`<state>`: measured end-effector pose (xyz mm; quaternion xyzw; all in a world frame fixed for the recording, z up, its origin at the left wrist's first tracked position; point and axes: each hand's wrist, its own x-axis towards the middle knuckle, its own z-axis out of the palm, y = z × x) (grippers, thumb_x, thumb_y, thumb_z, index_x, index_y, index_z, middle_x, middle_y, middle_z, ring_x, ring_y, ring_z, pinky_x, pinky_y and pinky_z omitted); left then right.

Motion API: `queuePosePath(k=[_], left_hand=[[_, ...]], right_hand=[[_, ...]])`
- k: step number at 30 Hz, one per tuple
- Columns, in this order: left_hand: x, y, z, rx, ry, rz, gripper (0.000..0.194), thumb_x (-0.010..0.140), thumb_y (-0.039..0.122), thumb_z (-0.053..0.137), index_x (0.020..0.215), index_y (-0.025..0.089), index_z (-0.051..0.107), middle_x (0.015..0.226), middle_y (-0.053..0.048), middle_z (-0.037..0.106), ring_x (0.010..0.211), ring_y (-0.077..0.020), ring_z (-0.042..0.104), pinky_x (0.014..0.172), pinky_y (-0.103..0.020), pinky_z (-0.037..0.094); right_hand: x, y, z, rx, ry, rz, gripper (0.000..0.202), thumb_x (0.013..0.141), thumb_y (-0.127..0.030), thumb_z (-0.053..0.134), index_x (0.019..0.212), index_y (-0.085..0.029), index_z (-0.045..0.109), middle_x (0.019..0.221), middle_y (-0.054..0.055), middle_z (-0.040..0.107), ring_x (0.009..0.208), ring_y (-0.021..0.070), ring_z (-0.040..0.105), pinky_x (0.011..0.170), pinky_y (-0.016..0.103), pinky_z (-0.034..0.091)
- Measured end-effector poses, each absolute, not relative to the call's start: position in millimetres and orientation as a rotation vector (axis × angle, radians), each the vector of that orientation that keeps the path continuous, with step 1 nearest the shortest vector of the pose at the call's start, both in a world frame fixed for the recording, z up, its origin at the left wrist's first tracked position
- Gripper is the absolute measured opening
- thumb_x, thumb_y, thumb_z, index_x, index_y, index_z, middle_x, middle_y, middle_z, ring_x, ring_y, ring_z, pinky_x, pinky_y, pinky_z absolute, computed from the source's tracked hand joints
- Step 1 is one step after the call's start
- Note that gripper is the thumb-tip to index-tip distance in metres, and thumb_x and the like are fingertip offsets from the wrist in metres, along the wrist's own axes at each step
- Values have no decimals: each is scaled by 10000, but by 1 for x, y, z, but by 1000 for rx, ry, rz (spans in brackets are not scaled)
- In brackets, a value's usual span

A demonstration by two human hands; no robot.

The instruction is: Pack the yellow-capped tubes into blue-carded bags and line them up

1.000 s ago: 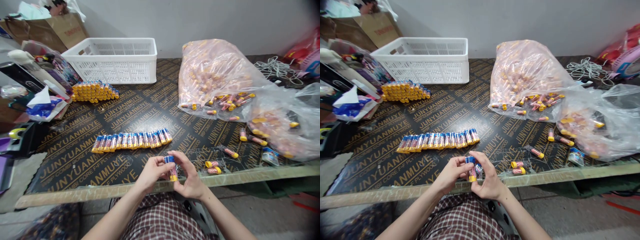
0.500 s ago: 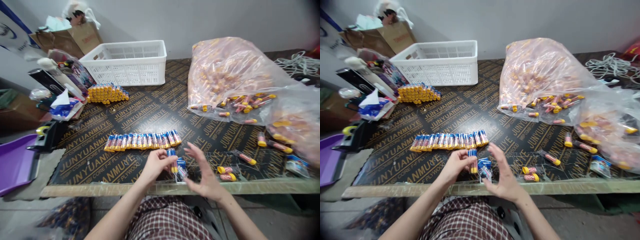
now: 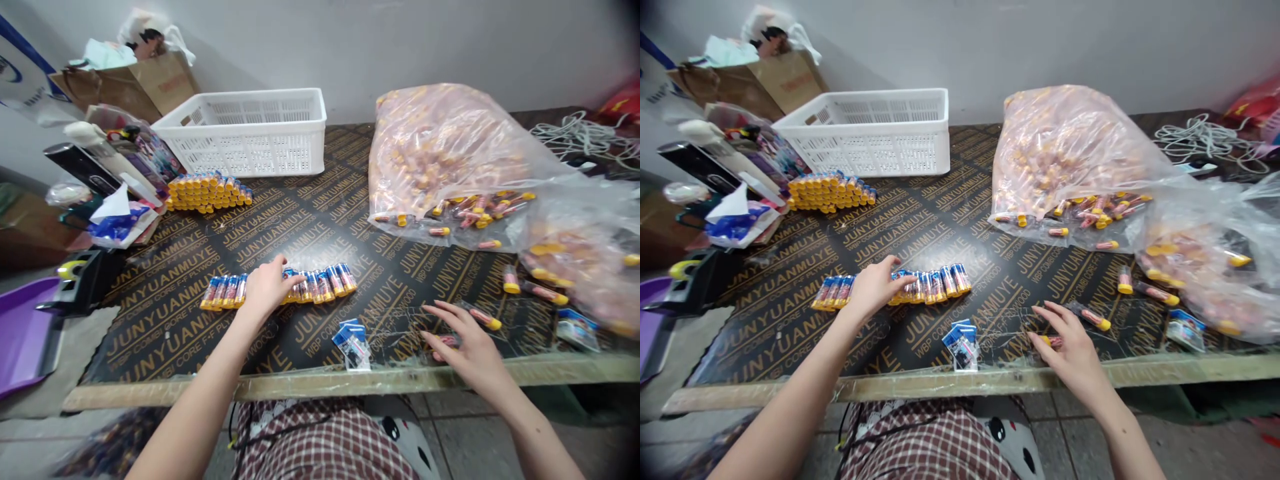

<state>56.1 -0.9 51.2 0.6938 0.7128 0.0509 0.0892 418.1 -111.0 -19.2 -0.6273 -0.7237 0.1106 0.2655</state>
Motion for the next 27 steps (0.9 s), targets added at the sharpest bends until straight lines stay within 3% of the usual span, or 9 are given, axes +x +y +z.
queuePosePath(k=[2,5,8,11,15,21,24,27], left_hand=[[62,-10,54,2059,2181,257,510,798,609,489,1061,185,595,777,-101,687,769,-265,638,655,-286,379],[80,-34,48,2031,2029,436,395,846,547,459,848,200,648,698,-66,670,676,-209,612,623,-262,347],[101,-63,25,2000,1703,297,333,813,504,539,682,212,634,685,-55,670,651,-192,594,594,-252,318],[115,-82,1,1917,1608,229,223,757,425,634,685,214,620,708,-37,670,660,-186,583,586,-245,297],[121,-88,-13,1823,1593,341,115,771,278,615,681,208,603,693,-16,652,644,-168,556,594,-243,293],[124,-87,-7,1914,1590,284,134,823,211,535,728,207,630,775,-48,673,731,-187,591,649,-257,319],[124,-89,-7,1958,1593,300,121,821,211,542,730,208,620,754,-54,669,705,-197,591,633,-268,314],[122,-91,-8,1980,1573,413,97,799,203,563,706,199,587,713,-42,636,688,-192,567,625,-270,318]], right_hand=[[428,-112,-22,-1735,-2040,248,419,779,-438,606,1136,-218,611,1188,126,576,1115,300,553,956,485,426],[442,-115,-19,-1822,-2147,219,529,690,-474,679,1140,-204,617,1154,143,597,1102,329,553,939,507,425],[448,-119,-9,-1875,-2194,288,548,686,-457,692,1164,-206,602,1144,133,600,1099,316,554,913,471,452],[449,-120,1,-1848,-2190,332,393,743,-362,656,1098,-197,624,1076,111,625,1039,278,586,897,428,470],[444,-114,4,-1818,-2236,343,224,741,-210,601,958,-203,658,955,74,647,908,235,616,836,391,482],[427,-98,-7,-1816,-2370,449,310,660,-84,541,932,-182,653,839,51,650,810,223,576,692,324,477],[415,-94,-4,-1793,-2328,334,304,703,-97,509,964,-189,635,817,43,615,774,212,567,679,323,473],[397,-96,8,-1710,-2123,315,352,781,-146,491,1118,-195,580,853,40,575,686,172,569,636,304,483]])
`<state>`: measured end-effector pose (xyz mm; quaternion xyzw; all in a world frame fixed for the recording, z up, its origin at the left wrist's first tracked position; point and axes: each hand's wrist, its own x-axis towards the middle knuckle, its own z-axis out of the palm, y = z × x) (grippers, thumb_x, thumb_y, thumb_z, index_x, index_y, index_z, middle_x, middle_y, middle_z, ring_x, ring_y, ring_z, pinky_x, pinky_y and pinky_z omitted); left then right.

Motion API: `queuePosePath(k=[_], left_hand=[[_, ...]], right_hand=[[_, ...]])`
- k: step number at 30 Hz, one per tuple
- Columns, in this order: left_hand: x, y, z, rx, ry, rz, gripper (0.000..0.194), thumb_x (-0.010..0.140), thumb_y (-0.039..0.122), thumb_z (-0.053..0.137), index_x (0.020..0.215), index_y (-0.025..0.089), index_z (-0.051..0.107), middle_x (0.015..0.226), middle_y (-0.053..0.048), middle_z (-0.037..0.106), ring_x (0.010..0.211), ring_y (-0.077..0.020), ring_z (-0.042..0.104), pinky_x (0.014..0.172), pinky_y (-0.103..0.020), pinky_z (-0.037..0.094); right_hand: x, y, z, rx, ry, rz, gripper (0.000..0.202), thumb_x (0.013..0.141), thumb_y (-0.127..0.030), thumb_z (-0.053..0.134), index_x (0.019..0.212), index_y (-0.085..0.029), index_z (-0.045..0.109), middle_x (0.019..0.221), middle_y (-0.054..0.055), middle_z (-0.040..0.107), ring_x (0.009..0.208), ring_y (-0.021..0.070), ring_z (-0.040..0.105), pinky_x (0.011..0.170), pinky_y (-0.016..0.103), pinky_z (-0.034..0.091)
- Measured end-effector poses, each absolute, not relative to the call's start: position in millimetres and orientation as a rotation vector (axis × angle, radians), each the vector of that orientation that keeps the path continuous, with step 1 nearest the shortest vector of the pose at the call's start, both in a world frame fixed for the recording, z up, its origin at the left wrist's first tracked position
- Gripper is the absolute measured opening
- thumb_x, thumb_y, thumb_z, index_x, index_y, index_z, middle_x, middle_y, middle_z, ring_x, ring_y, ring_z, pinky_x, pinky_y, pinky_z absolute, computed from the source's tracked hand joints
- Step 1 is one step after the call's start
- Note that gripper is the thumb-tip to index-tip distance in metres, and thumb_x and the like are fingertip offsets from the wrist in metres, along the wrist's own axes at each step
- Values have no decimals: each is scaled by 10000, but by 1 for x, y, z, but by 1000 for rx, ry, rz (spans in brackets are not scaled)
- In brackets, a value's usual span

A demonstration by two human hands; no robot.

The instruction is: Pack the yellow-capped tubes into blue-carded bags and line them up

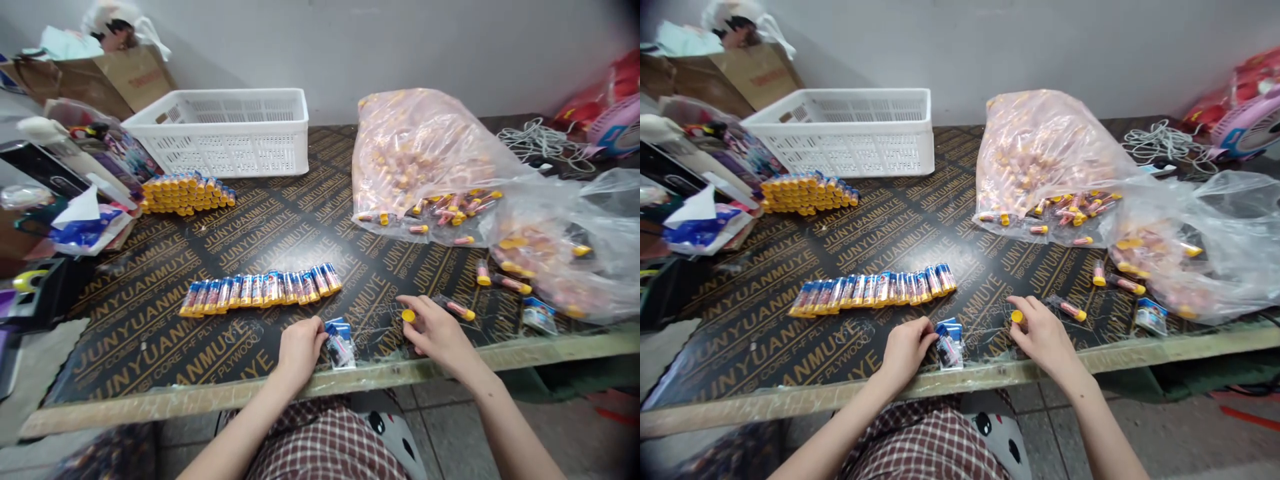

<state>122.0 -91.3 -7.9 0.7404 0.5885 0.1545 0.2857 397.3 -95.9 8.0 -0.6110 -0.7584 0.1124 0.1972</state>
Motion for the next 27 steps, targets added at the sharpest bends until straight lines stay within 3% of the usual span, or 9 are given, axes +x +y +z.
queuePosePath(k=[3,8,13,18,27], left_hand=[[120,-92,-7,1853,1513,609,101,758,192,593,666,188,552,712,-28,605,689,-170,545,634,-262,345],[120,-88,2,1059,1275,890,176,682,229,655,698,189,484,566,42,545,527,-111,516,563,-228,400],[120,-80,20,646,1159,1067,389,534,154,774,877,146,591,624,26,635,535,-80,535,567,-195,431],[120,-74,30,448,1158,1144,279,515,279,829,662,104,669,653,-7,643,573,-64,539,587,-183,461],[117,-74,26,381,1195,1197,343,457,364,857,608,103,694,570,-10,640,511,-68,538,528,-177,434]], right_hand=[[376,-103,22,-1567,-1903,394,280,846,-193,498,1108,-206,598,888,43,571,686,153,576,643,287,496],[340,-121,32,-1397,-1596,580,166,854,-200,572,995,-235,652,1007,52,589,911,175,590,746,278,521],[317,-135,27,-1296,-1451,653,221,845,-145,580,1033,-248,634,1054,53,572,934,166,582,732,256,529],[306,-139,22,-1266,-1480,566,278,828,-107,590,1064,-248,631,1063,62,574,960,192,577,781,317,520],[299,-139,21,-1215,-1581,380,404,805,-27,596,1145,-245,610,1069,69,581,999,200,563,843,353,483]])
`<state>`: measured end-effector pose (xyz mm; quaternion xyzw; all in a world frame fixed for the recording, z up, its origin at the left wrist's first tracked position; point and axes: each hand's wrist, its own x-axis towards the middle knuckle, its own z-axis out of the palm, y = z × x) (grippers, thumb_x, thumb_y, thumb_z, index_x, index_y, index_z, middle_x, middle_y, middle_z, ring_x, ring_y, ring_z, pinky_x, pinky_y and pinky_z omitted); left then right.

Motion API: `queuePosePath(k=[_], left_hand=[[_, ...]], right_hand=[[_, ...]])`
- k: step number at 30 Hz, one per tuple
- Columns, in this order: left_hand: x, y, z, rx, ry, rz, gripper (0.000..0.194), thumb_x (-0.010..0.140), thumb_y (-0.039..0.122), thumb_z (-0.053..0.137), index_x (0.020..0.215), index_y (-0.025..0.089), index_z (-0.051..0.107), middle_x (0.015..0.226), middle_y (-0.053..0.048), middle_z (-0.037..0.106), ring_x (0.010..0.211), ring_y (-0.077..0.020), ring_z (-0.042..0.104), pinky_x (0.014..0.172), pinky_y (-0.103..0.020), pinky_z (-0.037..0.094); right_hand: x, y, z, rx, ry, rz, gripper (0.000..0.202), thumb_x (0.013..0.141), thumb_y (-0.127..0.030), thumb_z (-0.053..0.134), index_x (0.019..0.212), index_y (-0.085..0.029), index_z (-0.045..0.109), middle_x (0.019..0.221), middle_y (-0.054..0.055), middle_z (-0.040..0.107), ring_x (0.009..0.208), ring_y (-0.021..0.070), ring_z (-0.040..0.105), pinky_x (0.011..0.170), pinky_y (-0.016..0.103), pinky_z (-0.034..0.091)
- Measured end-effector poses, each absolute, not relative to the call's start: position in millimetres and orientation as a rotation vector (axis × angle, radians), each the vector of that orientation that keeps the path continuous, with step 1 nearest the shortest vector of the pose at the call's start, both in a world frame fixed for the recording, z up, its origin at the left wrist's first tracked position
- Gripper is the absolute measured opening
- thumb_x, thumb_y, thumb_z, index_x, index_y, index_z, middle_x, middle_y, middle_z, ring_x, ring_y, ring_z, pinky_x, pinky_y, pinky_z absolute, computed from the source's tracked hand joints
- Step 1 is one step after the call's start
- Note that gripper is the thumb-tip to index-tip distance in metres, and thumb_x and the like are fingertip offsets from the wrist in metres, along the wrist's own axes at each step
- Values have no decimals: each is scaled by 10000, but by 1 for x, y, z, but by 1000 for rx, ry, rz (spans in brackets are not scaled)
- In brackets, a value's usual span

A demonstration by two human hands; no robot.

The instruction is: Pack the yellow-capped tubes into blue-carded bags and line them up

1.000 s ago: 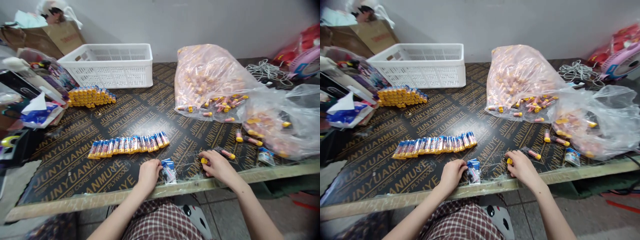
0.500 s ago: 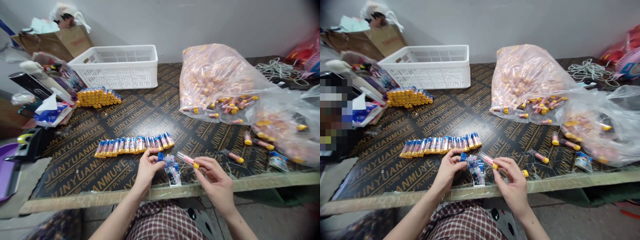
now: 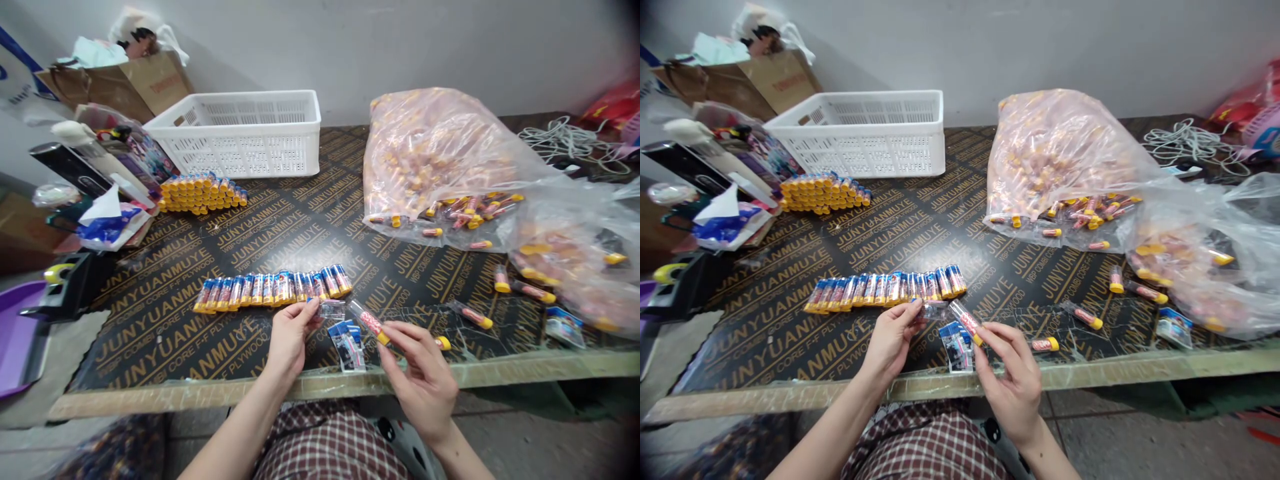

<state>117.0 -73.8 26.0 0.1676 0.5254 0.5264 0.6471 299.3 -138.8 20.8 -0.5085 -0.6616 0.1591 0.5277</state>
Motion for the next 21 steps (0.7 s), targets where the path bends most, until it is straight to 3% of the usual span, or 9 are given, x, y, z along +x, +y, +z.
queuePosePath(k=[3,7,11,14,17,21], left_hand=[[118,-74,24,398,1211,1203,346,476,375,850,620,102,694,581,-12,641,529,-76,542,538,-183,440],[122,-77,24,470,1161,1246,339,613,434,771,671,112,686,658,-18,652,615,-98,566,598,-207,480],[125,-82,30,526,1025,1161,279,670,343,755,832,138,658,743,-12,657,687,-114,594,662,-241,509],[126,-85,34,528,969,1050,382,642,277,784,970,164,624,750,-4,665,655,-112,608,644,-244,511],[127,-89,33,583,946,886,385,600,259,811,926,131,651,751,-27,679,613,-101,604,591,-209,489],[129,-95,30,655,920,704,333,585,282,816,825,91,687,694,-40,671,585,-96,589,571,-198,467]], right_hand=[[297,-139,22,-1194,-1634,383,407,801,-14,594,1137,-243,612,1059,66,584,984,190,568,843,338,481],[292,-140,23,-1136,-1711,496,389,819,-24,568,1138,-243,605,1066,63,579,983,182,570,847,319,486],[289,-139,19,-1118,-1745,576,426,850,-10,491,1179,-264,584,1081,61,563,994,172,566,854,305,491],[290,-136,16,-1106,-1777,526,494,824,0,494,1226,-282,546,1026,52,544,953,160,564,823,285,505],[293,-131,16,-1103,-1824,502,638,749,-31,536,1332,-267,431,1197,90,468,1099,220,506,919,374,481],[296,-125,19,-1017,-1908,727,797,658,-67,507,1406,-229,286,1450,111,273,1312,304,325,1038,498,381]])
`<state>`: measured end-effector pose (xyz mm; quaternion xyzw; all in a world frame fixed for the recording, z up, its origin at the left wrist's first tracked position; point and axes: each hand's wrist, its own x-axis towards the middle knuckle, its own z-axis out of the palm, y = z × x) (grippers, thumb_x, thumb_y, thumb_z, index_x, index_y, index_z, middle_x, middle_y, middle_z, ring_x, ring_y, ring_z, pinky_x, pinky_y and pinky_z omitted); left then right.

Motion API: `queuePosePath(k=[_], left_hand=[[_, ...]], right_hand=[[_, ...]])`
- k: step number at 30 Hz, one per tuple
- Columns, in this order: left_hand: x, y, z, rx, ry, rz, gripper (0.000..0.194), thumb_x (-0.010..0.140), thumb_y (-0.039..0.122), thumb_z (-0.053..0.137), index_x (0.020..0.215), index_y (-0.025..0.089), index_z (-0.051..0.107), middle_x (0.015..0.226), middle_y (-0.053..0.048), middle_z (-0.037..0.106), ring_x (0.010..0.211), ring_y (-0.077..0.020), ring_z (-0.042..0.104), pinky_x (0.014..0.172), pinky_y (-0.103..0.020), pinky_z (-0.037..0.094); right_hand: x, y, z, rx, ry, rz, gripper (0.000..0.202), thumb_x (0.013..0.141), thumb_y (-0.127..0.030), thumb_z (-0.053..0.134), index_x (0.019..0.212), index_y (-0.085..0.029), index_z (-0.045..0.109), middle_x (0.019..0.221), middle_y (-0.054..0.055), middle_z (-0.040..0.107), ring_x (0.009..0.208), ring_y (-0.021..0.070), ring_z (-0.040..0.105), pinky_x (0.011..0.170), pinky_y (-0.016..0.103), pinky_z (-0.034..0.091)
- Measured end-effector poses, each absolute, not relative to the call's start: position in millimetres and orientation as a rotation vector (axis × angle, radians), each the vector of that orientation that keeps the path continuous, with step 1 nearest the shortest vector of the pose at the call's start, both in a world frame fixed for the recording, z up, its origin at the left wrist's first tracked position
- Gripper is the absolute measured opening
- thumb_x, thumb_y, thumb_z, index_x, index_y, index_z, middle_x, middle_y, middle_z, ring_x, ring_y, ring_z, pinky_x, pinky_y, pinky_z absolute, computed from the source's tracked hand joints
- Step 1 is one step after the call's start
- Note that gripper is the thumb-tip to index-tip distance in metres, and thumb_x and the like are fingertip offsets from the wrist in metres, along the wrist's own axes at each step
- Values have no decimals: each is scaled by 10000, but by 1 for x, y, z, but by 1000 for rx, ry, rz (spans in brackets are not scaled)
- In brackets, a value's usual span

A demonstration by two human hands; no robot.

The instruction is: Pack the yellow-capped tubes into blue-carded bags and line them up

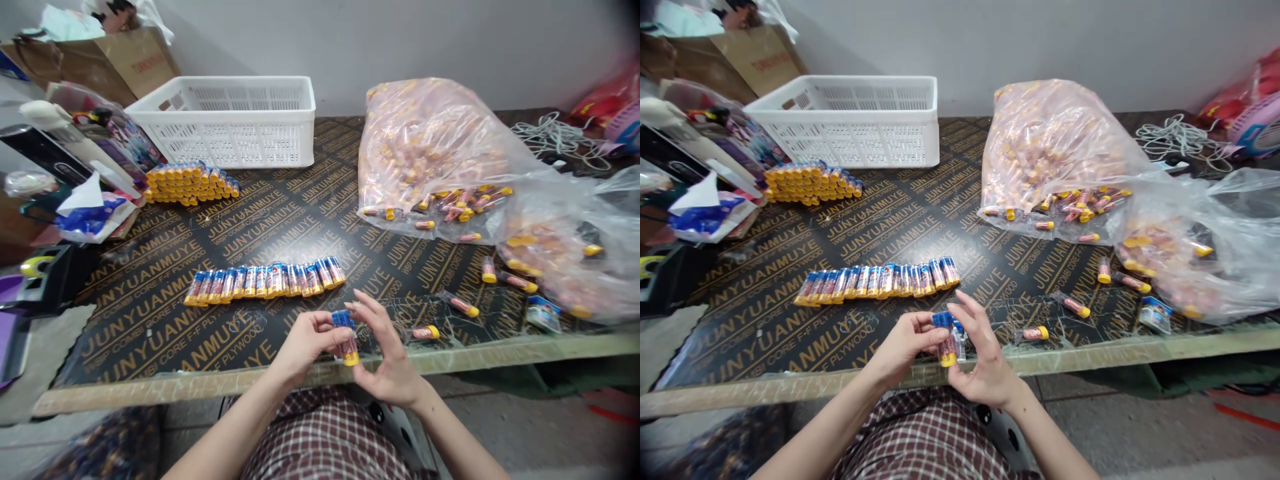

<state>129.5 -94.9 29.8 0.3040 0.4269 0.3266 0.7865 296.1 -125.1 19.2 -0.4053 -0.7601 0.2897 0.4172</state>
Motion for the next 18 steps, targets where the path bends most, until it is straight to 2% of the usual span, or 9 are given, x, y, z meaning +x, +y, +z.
queuePosePath(k=[5,11,18], left_hand=[[133,-99,30,671,909,672,323,575,290,817,810,106,694,687,-24,660,592,-104,585,572,-210,462],[133,-100,35,641,939,680,318,548,311,826,762,119,690,644,-19,652,557,-107,577,557,-217,450],[135,-102,36,642,933,700,329,548,324,823,768,116,690,655,-33,659,557,-116,584,559,-229,458]], right_hand=[[295,-125,18,-951,-1930,821,824,606,-75,480,1397,-214,295,1352,91,432,1279,264,395,1073,453,364],[295,-128,15,-980,-1868,815,825,594,-71,487,1386,-215,306,1352,108,428,1252,278,436,1015,452,434],[290,-127,16,-955,-1846,855,818,628,-75,506,1399,-226,278,1372,108,409,1257,279,433,1022,464,425]])
